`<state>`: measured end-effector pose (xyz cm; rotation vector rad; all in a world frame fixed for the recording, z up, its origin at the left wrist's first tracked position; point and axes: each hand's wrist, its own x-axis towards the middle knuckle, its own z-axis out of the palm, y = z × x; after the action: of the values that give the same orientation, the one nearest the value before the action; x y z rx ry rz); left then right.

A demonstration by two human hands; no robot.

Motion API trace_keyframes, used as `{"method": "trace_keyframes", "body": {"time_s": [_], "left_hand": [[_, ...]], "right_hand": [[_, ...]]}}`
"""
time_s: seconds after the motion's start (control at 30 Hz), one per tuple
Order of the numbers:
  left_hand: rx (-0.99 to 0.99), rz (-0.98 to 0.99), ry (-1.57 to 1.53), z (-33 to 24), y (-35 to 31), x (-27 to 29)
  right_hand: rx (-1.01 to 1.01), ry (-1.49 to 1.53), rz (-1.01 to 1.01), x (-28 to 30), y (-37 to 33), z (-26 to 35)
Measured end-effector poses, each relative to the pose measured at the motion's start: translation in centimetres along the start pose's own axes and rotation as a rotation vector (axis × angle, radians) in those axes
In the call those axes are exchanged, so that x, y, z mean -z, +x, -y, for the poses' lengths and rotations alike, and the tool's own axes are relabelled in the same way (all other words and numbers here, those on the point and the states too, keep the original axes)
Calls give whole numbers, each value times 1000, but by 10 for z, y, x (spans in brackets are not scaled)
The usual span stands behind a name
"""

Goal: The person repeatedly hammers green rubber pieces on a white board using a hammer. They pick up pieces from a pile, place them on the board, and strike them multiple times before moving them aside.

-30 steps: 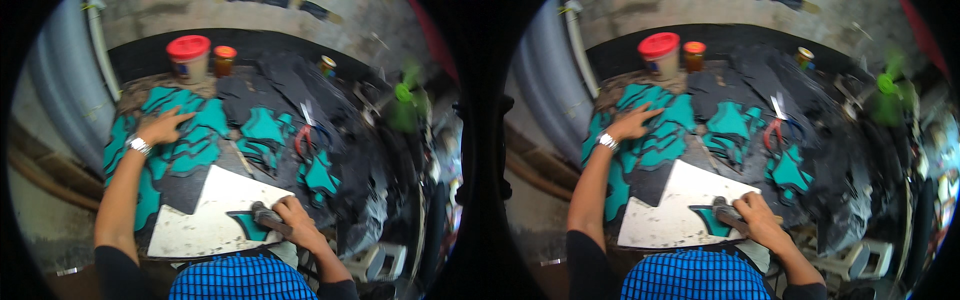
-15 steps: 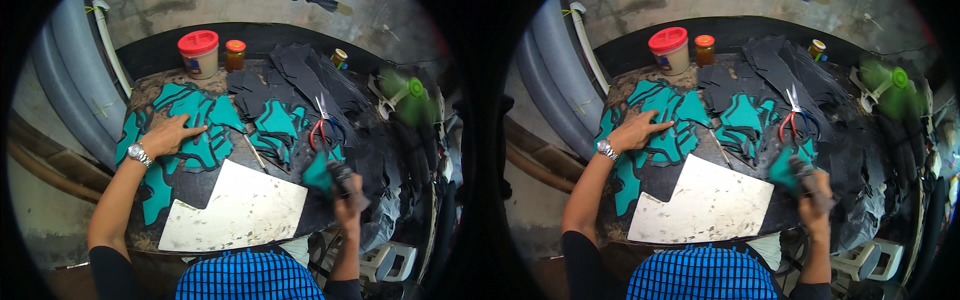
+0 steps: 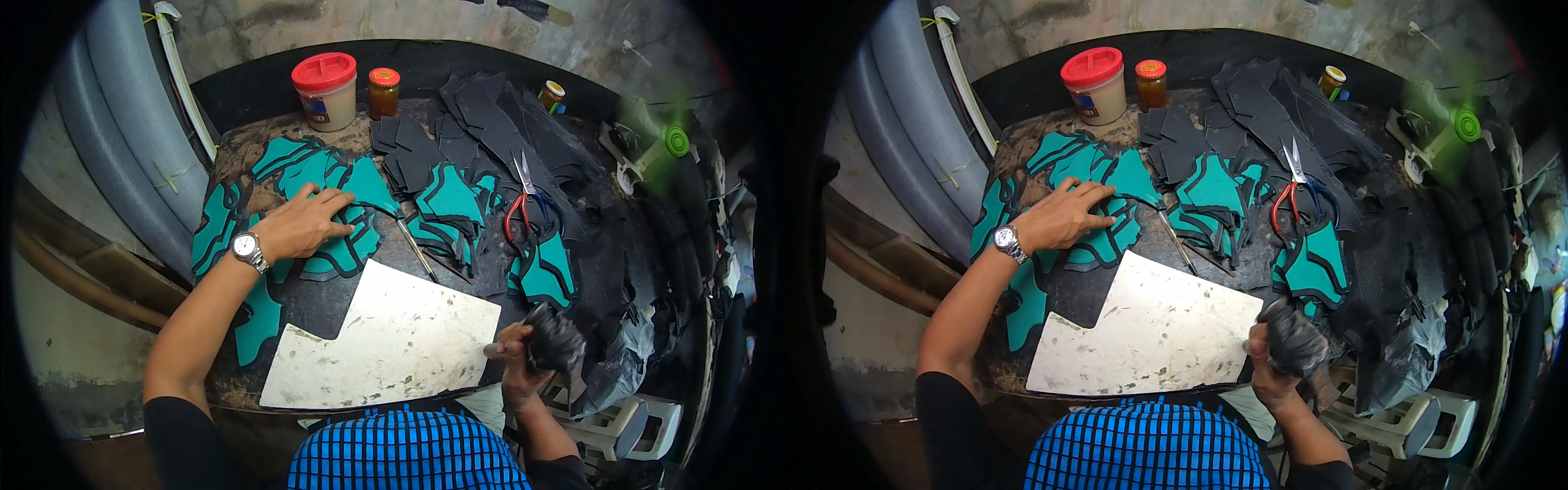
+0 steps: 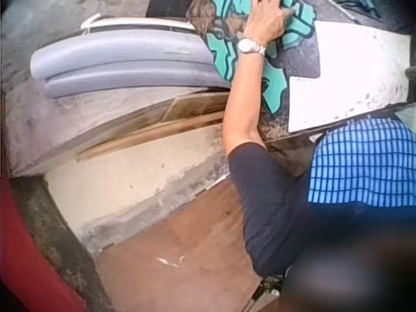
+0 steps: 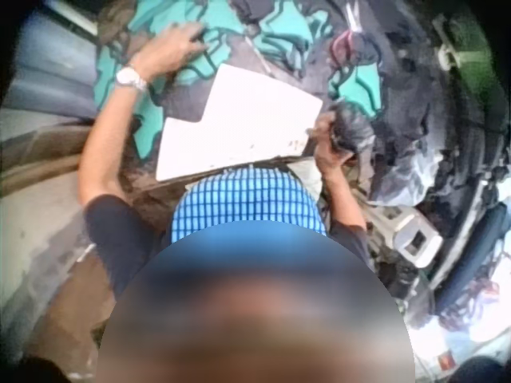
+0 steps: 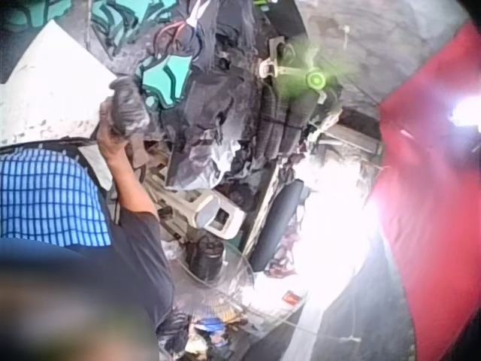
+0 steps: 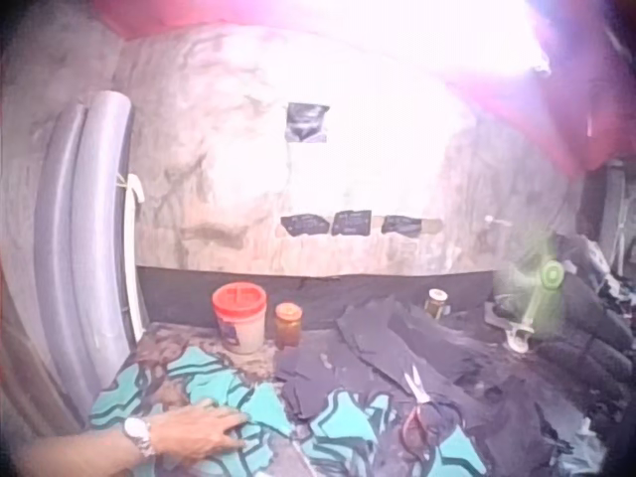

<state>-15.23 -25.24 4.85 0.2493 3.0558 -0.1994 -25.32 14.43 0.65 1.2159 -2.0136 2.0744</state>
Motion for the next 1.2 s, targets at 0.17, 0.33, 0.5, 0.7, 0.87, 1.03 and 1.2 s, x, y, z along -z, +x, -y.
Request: {"method": "trace_keyframes", "body": {"time_s": [0.17,0.33,0.5,0.7,0.87,1.03,1.2], "left_hand": [[-11,-81,-36,-7,1,-2],[11,20,-158,-12,7,0],[25,-201,-424,-29,6,26],[271,-337,-934,-148,16,21],[418,-522,-985,-194,0,-4],[540,-417,-1109,-210,-38,-4],[580,-490,-919,-228,-38,-9]], "right_hand": [[-40,-242,289,8,-11,-25],[-517,319,56,14,-24,-5],[-466,135,129,17,-16,23],[-375,-9,334,28,-5,46],[-487,-399,576,11,-2,46],[-448,-595,644,0,-2,44],[-353,-617,695,-5,-1,48]]}}
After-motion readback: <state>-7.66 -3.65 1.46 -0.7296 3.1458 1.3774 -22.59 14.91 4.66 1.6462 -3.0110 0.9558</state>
